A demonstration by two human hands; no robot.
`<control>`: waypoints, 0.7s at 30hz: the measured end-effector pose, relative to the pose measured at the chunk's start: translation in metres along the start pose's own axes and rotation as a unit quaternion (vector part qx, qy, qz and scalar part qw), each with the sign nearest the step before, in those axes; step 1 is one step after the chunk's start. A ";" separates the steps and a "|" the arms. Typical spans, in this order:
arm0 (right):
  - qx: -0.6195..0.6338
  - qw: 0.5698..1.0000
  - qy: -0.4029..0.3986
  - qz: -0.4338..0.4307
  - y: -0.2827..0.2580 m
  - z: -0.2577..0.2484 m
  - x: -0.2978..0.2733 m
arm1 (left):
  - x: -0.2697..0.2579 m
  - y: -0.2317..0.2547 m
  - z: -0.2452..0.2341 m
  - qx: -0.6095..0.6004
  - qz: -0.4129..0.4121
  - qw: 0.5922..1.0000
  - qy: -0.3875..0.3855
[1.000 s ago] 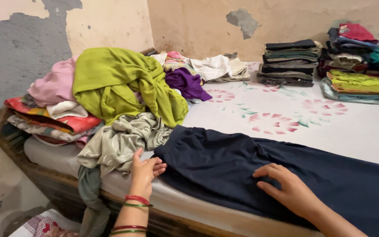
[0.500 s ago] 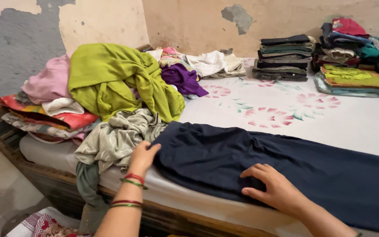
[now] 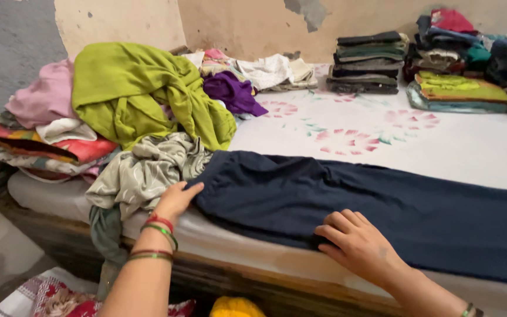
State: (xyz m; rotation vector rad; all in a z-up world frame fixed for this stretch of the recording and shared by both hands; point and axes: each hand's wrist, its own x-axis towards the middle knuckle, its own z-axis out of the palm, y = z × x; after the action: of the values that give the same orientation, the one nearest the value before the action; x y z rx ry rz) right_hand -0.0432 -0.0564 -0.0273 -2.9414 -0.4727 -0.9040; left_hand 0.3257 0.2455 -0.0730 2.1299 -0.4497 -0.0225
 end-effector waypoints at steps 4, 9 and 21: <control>-0.011 1.000 0.008 0.016 0.000 0.016 -0.003 | 0.007 0.008 -0.004 -0.073 -0.133 0.985 -0.083; 0.013 0.999 0.024 0.020 0.003 0.012 -0.006 | 0.016 -0.018 -0.014 -0.091 0.090 0.992 -0.002; 0.169 0.971 -0.007 0.169 0.046 -0.003 0.002 | -0.011 0.037 -0.015 0.215 0.188 0.946 0.153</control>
State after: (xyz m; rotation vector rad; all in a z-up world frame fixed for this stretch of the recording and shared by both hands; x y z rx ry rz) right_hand -0.0298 -0.1001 -0.0213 -2.6044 -0.1012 -0.6824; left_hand 0.3067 0.2425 -0.0361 2.3752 -0.7144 0.6701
